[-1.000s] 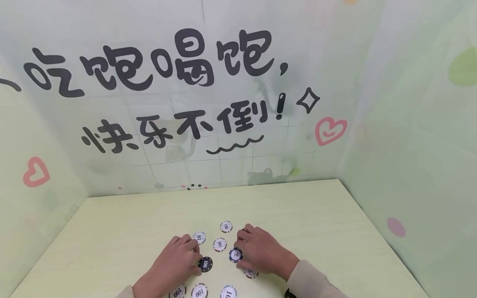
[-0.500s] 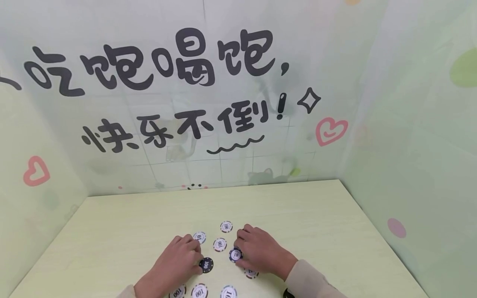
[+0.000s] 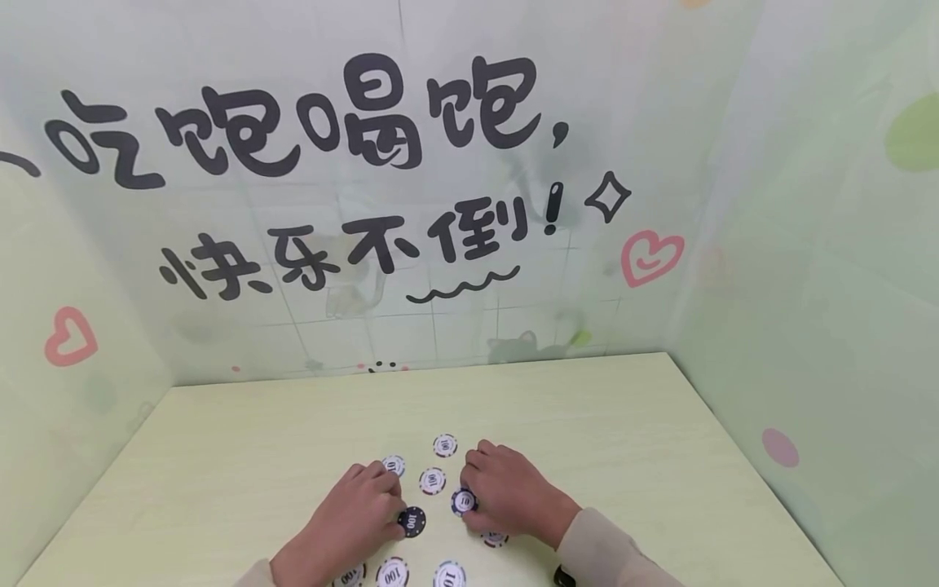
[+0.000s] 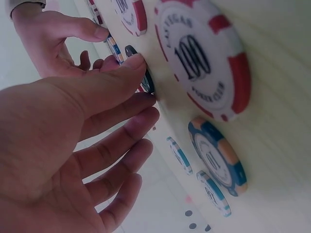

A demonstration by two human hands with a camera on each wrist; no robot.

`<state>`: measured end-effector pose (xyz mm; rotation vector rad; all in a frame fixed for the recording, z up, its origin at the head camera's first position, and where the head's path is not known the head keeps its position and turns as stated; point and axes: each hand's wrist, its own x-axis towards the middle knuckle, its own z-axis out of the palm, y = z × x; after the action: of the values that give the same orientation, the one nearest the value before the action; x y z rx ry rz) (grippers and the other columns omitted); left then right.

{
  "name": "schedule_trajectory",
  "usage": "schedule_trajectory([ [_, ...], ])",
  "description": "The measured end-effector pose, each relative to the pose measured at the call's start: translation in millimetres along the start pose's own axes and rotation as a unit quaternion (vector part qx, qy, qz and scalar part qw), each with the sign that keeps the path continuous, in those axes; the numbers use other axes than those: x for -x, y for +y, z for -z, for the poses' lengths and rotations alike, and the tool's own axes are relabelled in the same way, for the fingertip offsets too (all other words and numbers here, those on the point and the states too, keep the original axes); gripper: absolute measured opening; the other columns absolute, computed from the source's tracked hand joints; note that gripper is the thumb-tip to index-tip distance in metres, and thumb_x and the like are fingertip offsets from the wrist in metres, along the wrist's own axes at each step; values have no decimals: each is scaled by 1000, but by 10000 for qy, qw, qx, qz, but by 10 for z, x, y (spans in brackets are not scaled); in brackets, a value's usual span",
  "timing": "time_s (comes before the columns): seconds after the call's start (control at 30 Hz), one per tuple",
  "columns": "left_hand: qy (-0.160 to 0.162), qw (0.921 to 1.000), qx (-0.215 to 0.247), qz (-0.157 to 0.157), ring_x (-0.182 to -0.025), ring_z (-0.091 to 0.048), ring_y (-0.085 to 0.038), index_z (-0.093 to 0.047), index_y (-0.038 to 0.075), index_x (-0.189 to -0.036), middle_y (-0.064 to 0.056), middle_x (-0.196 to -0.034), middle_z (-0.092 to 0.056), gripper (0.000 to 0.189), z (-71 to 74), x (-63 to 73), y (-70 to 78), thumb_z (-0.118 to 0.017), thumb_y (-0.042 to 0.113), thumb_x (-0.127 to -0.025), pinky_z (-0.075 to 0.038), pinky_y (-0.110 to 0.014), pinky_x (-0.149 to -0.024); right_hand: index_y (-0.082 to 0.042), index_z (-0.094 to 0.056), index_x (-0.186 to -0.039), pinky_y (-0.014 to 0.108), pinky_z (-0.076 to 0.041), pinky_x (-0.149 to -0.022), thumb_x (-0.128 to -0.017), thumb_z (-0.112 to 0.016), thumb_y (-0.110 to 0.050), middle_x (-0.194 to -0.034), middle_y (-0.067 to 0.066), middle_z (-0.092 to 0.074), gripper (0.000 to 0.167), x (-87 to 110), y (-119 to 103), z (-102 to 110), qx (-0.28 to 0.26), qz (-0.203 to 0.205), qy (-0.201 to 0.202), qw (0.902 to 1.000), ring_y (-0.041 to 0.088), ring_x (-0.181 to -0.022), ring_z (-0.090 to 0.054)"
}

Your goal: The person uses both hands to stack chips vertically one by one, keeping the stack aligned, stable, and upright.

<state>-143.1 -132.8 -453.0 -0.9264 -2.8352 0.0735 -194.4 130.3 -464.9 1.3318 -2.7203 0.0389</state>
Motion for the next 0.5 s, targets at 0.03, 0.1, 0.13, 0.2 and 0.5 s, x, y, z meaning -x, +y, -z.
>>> schedule_trajectory([
  [0.03,-8,10000,1,-9,-89,-52,-17,-86,15,-89,4,-93,-69,26,2,-4,2,-95,40,-85,-46,-36,-81,-16,-76,-101,23,-41,-74,-94,-81,-41,-93,-10,-56,27,-3,-3,4,-53,-30,10,10000,10,-86,-43],
  [0.1,5,10000,-6,-23,-90,-52,-17,-86,15,-88,4,-93,-69,26,5,-8,5,-95,40,-85,-46,-36,-81,-16,-75,-99,23,-40,-73,-91,-82,-41,-92,-11,-55,27,-11,-10,15,-198,-114,0,9997,9,-85,-42],
  [0.13,16,10000,-21,-35,-90,-52,-17,-86,16,-88,4,-93,-69,26,4,-9,6,-95,40,-85,-46,-36,-81,-16,-74,-98,23,-40,-73,-90,-82,-41,-91,-11,-56,27,-16,-12,21,-264,-157,-15,9995,9,-85,-42],
  [0.2,43,10000,-33,-45,-90,-52,-17,-86,16,-88,4,-93,-69,26,2,-11,10,-95,40,-85,-46,-36,-81,-17,-73,-96,24,-40,-72,-88,-82,-41,-91,-12,-56,27,-21,-20,35,-391,-242,-66,9989,9,-84,-42],
  [0.5,28,10000,-57,-25,-91,-53,-17,-86,16,-89,4,-94,-70,28,2,-6,21,-94,42,-85,-47,-36,-82,-18,-70,-93,24,-41,-72,-84,-81,-40,-88,-12,-56,26,-21,-21,32,-601,-321,-3,9977,8,-82,-43],
])
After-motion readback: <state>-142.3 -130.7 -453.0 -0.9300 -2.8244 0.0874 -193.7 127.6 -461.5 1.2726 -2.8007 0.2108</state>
